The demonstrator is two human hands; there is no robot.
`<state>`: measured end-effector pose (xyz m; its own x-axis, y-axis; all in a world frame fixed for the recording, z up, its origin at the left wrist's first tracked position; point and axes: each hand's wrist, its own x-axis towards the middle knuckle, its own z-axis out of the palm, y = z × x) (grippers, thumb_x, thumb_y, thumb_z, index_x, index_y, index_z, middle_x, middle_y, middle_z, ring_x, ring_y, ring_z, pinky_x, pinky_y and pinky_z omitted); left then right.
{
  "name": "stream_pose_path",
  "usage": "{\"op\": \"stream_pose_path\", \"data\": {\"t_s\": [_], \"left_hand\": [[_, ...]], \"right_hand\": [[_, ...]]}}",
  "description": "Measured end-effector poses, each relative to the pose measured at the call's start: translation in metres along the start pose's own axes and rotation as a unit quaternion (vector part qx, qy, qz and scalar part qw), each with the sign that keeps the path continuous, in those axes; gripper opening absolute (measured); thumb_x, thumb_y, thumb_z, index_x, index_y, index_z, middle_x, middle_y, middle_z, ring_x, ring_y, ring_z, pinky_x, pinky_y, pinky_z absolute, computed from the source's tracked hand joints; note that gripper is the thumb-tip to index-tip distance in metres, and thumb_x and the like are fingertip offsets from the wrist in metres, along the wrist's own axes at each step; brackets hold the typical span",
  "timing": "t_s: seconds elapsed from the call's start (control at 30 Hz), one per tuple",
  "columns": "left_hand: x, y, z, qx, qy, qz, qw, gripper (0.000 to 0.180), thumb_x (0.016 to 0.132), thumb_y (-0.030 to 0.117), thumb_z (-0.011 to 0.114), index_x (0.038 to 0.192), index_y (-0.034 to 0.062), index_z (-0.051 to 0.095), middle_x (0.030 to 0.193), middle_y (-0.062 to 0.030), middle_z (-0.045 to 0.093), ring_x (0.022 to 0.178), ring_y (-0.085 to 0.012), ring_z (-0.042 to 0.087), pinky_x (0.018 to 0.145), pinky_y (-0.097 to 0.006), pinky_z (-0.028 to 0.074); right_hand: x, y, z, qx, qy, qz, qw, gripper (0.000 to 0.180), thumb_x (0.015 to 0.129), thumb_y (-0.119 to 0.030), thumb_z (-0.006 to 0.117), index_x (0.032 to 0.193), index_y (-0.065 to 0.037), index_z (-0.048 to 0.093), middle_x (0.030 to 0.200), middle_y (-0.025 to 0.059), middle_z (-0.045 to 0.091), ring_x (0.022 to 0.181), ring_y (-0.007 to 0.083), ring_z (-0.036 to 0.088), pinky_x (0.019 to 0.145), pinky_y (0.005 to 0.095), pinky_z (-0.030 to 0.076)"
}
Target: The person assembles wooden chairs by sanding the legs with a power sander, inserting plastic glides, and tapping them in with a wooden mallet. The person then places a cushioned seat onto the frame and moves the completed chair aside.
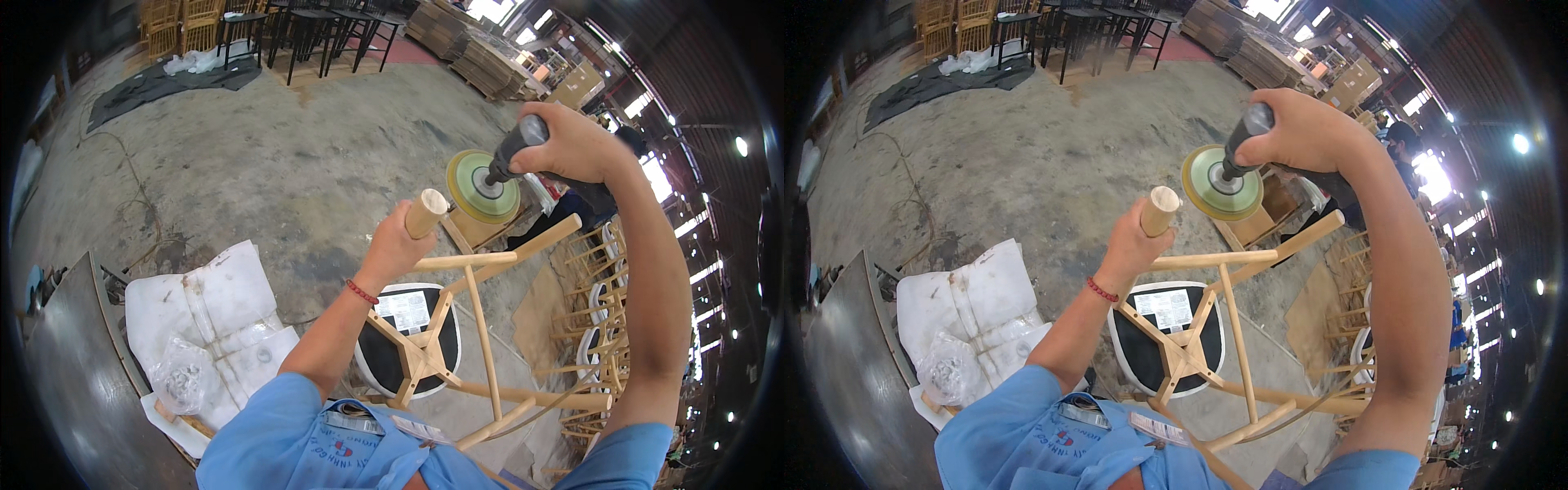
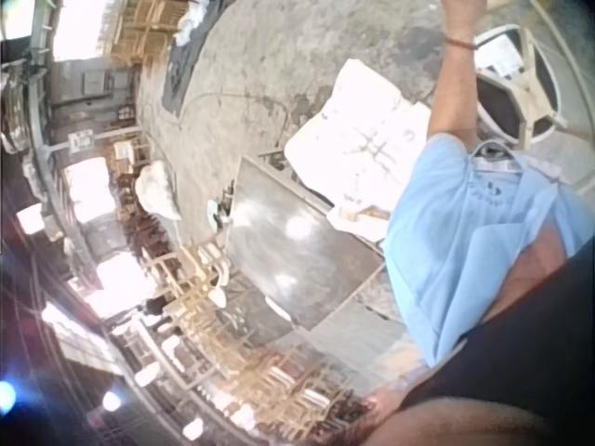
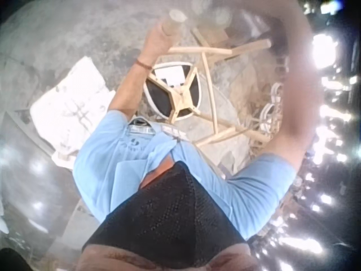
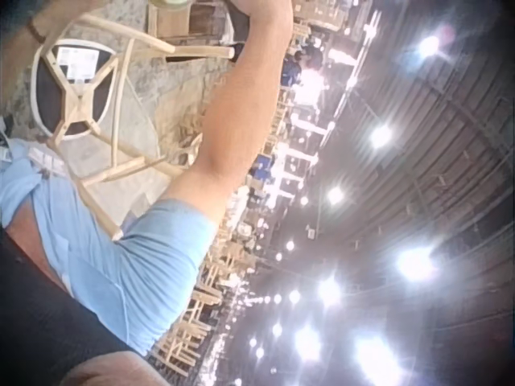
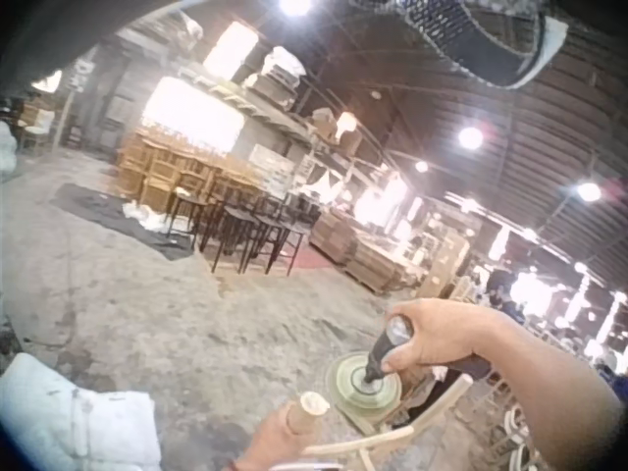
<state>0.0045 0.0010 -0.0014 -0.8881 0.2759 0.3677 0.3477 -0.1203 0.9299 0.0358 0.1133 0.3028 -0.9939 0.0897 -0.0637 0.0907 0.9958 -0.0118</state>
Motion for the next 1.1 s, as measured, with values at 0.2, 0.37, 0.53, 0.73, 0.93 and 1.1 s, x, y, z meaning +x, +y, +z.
{"op": "stream_pose_path", "data": {"t_s": [0.2, 0.37, 0.53, 0.73, 0.93, 1.1], "left_hand": [[0.001, -0.012, -0.002, -0.034, 0.019, 0.041, 0.998, 0.037, 0.08, 0.019, 0.075, 0.107, 0.0028, 0.055, 0.095, -0.0182, 0.068, 0.087, -0.0342, 0.068, 0.076, -0.04, 0.054], [0.002, -0.004, -0.003, 0.0, 0.004, -0.002, 1.0, 0.037, 0.079, 0.019, 0.076, 0.106, 0.0036, 0.056, 0.095, -0.0173, 0.069, 0.087, -0.034, 0.068, 0.076, -0.04, 0.053], [0.003, -0.004, 0.0, -0.031, 0.004, 0.015, 0.999, 0.038, 0.078, 0.019, 0.077, 0.107, 0.005, 0.057, 0.097, -0.0162, 0.069, 0.088, -0.0333, 0.069, 0.077, -0.039, 0.054], [0.006, -0.012, 0.002, -0.062, 0.026, 0.081, 0.994, 0.043, 0.078, 0.017, 0.077, 0.114, 0.0051, 0.058, 0.099, -0.0165, 0.07, 0.092, -0.0326, 0.069, 0.078, -0.038, 0.054], [-0.002, 0.002, 0.002, -0.031, -0.002, 0.029, 0.999, 0.038, 0.079, 0.017, 0.076, 0.109, 0.0028, 0.057, 0.093, -0.0182, 0.069, 0.088, -0.0334, 0.069, 0.076, -0.039, 0.054], [-0.002, 0.002, -0.007, -0.019, -0.005, -0.005, 1.0, 0.035, 0.08, 0.017, 0.076, 0.105, 0.0037, 0.056, 0.091, -0.0183, 0.068, 0.085, -0.0334, 0.069, 0.074, -0.04, 0.053]], "right_hand": [[-0.008, -0.028, 0.005, 0.082, -0.092, -0.032, 0.992, 0.061, 0.065, -0.035, 0.081, 0.113, -0.003, 0.06, 0.087, 0.0091, 0.067, 0.07, 0.018, 0.065, 0.069, 0.0314, 0.053], [-0.008, 0.002, 0.005, -0.061, 0.047, -0.037, 0.996, 0.061, 0.064, -0.034, 0.08, 0.114, -0.004, 0.06, 0.086, 0.0095, 0.066, 0.078, 0.0197, 0.066, 0.072, 0.0315, 0.053], [-0.015, -0.019, -0.011, -0.026, -0.014, -0.092, 0.995, 0.058, 0.062, -0.035, 0.079, 0.109, -0.005, 0.062, 0.084, 0.0095, 0.066, 0.072, 0.0181, 0.065, 0.066, 0.0319, 0.053], [0.015, -0.081, -0.017, -0.129, -0.108, -0.102, 0.98, 0.05, 0.064, -0.036, 0.079, 0.097, -0.002, 0.063, 0.082, 0.0118, 0.067, 0.072, 0.0212, 0.069, 0.066, 0.0311, 0.056], [0.056, -0.013, -0.014, 0.127, -0.255, 0.007, 0.959, 0.054, 0.07, -0.036, 0.08, 0.107, -0.001, 0.06, 0.076, 0.014, 0.067, 0.054, 0.0208, 0.065, 0.048, 0.0302, 0.056], [-0.001, 0.031, 0.017, 0.295, -0.152, 0.037, 0.943, 0.066, 0.063, -0.037, 0.083, 0.113, -0.002, 0.06, 0.088, 0.0108, 0.068, 0.068, 0.018, 0.067, 0.06, 0.03, 0.057]]}}
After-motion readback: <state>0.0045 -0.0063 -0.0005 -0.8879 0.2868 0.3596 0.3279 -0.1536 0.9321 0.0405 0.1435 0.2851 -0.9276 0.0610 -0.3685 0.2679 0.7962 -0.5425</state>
